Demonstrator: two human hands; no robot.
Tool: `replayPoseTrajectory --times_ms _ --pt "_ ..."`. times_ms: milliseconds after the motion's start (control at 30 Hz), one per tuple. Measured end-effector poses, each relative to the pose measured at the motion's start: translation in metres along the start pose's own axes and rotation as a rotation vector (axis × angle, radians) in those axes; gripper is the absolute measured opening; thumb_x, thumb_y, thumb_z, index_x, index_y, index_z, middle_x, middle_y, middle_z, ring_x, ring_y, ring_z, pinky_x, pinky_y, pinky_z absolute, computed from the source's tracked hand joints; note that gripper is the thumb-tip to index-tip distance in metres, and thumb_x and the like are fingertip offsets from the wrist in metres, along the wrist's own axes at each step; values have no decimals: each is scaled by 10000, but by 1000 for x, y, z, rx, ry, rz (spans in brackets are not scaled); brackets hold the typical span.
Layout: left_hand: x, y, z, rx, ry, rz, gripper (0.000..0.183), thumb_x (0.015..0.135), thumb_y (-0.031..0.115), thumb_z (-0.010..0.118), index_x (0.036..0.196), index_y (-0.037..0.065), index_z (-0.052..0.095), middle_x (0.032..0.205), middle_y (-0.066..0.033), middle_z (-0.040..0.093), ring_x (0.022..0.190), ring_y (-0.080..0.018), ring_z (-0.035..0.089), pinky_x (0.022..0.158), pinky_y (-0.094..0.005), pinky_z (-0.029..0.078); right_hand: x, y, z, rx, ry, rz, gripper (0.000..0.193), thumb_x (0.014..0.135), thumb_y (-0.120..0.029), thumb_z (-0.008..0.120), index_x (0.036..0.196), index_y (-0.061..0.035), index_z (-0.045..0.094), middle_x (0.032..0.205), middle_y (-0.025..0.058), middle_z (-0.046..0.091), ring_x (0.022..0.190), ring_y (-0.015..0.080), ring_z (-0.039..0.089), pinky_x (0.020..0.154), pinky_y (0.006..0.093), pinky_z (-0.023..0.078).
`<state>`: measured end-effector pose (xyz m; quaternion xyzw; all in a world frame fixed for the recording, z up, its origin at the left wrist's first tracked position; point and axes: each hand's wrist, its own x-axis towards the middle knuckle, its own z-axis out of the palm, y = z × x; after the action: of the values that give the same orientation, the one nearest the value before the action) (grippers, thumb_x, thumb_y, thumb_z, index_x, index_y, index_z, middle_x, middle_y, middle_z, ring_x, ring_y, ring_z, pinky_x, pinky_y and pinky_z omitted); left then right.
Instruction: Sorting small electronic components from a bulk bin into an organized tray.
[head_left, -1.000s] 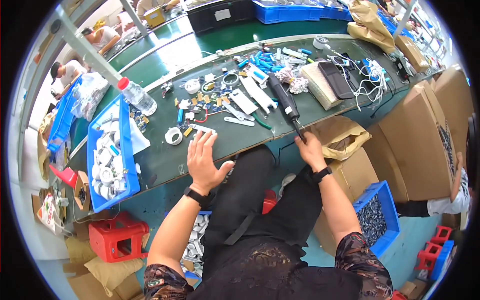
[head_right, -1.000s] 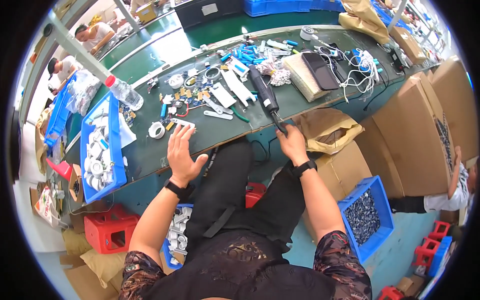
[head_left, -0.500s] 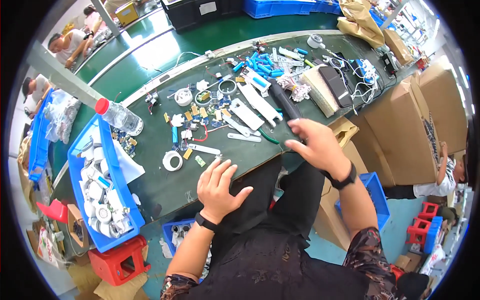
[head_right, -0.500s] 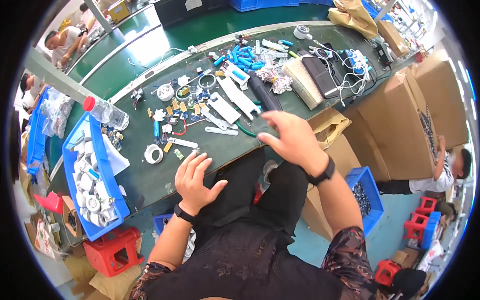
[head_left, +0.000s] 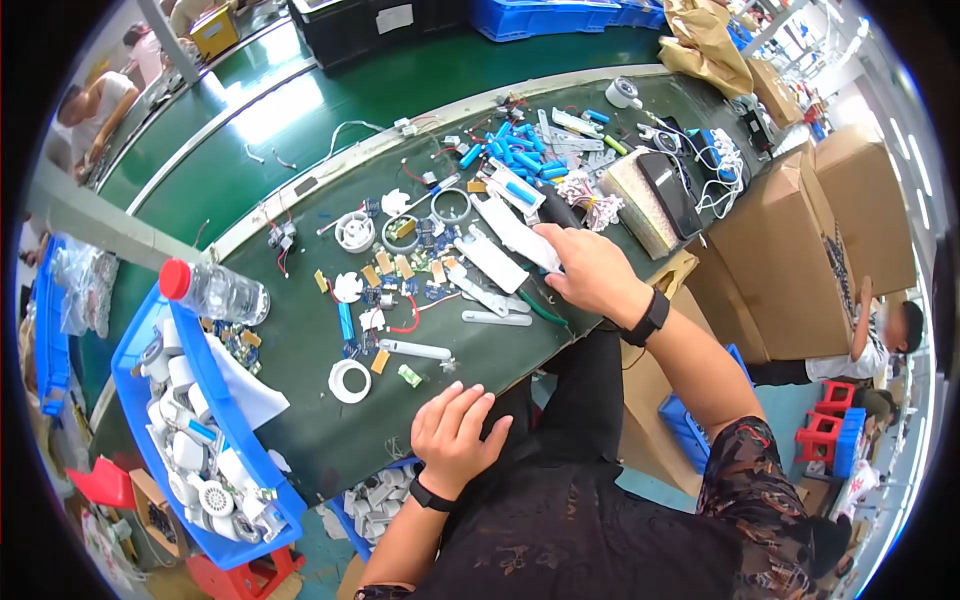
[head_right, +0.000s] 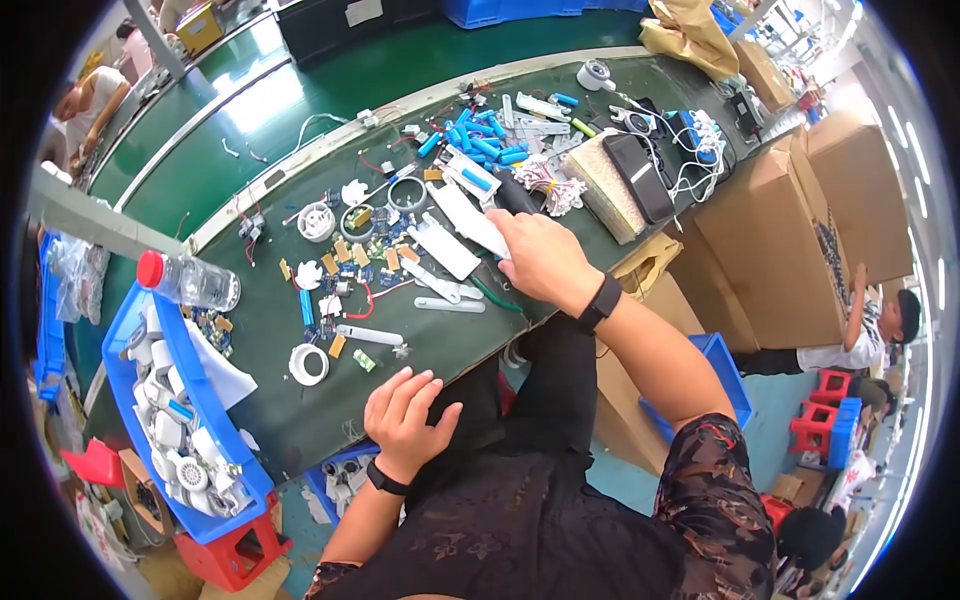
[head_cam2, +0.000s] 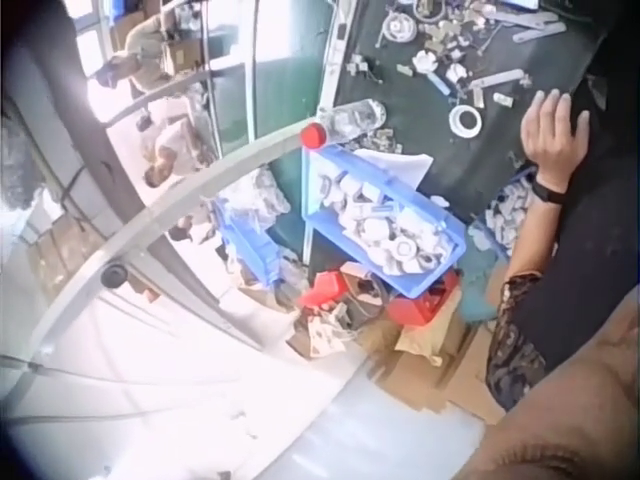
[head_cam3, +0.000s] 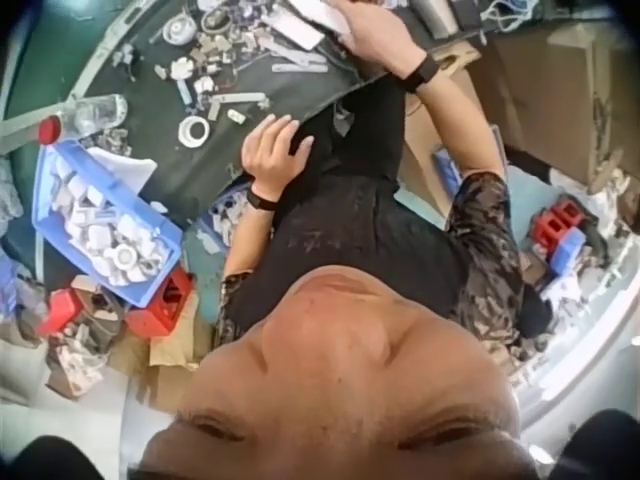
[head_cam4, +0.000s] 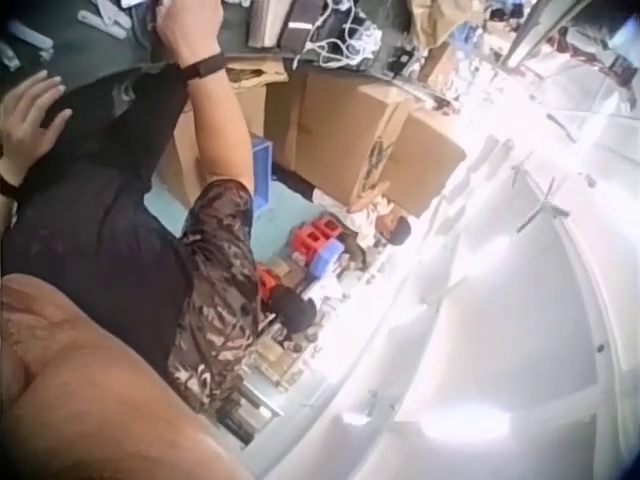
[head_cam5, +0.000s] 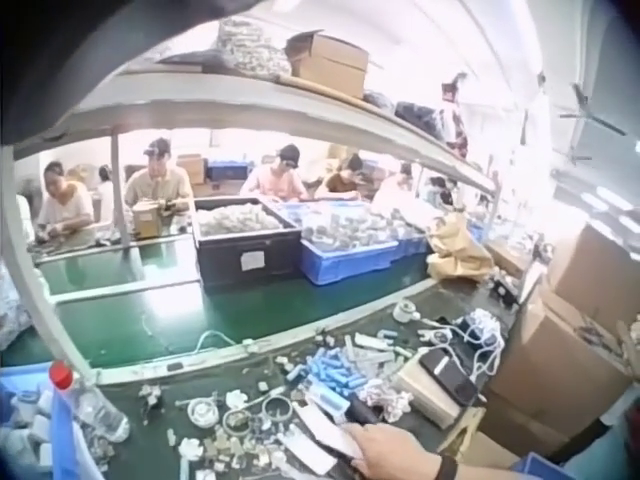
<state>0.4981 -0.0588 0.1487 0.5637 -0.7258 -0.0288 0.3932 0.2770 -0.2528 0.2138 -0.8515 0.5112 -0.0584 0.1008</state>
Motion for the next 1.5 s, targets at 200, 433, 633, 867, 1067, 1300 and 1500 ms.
replayPoseTrajectory --times_ms 200,433,633,867,1067,1300,1500 --pt "1 1 -2 73 9 65 208 722 235 778 906 164 708 955 32 704 959 -198 663 800 -331 496 -3 30 -1 552 208 -10 607 739 -36 586 1337 -17 483 1166 183 592 1046 314 591 922 383 474" --pt "1 5 2 45 61 80 196 717 201 777 889 150 697 911 17 697 900 -187 678 744 -318 510 1 28 -11 375 17 -70 487 743 -70 587 1225 1 582 1063 173 599 989 324 595 829 364 492" --pt "-2 10 1 113 83 31 302 674 241 808 913 109 679 911 -26 694 907 -251 666 786 -378 517 -13 23 -7 978 -8 120 360 989 -216 491 1298 -44 558 973 36 628 720 87 573 652 242 456" --pt "4 22 -1 56 138 -29 345 677 117 799 989 61 661 998 -94 677 953 -309 639 834 -406 521 -35 31 -18 1462 -52 300 327 1046 -272 423 1280 -73 536 1006 49 671 724 71 603 608 202 453" --pt "-12 16 -30 179 212 -38 323 740 70 761 1039 34 645 1032 -134 658 984 -325 617 863 -407 502 -56 33 -28 1699 -180 295 326 1048 -264 413 1297 -79 514 1018 83 681 720 115 618 658 250 480" --pt "-46 10 -55 339 327 -164 323 759 79 754 1058 36 641 1024 -131 651 960 -330 615 857 -415 498 -55 21 -3 1340 5 132 311 1005 -156 460 1297 -71 524 1039 45 668 789 90 611 671 242 479" --pt "-111 -1 -100 522 352 -293 282 804 47 711 1076 16 645 1031 -150 655 969 -328 615 869 -406 486 -54 36 -2 1336 -113 178 326 915 -61 544 1238 -19 562 1024 68 668 808 128 663 701 252 509"
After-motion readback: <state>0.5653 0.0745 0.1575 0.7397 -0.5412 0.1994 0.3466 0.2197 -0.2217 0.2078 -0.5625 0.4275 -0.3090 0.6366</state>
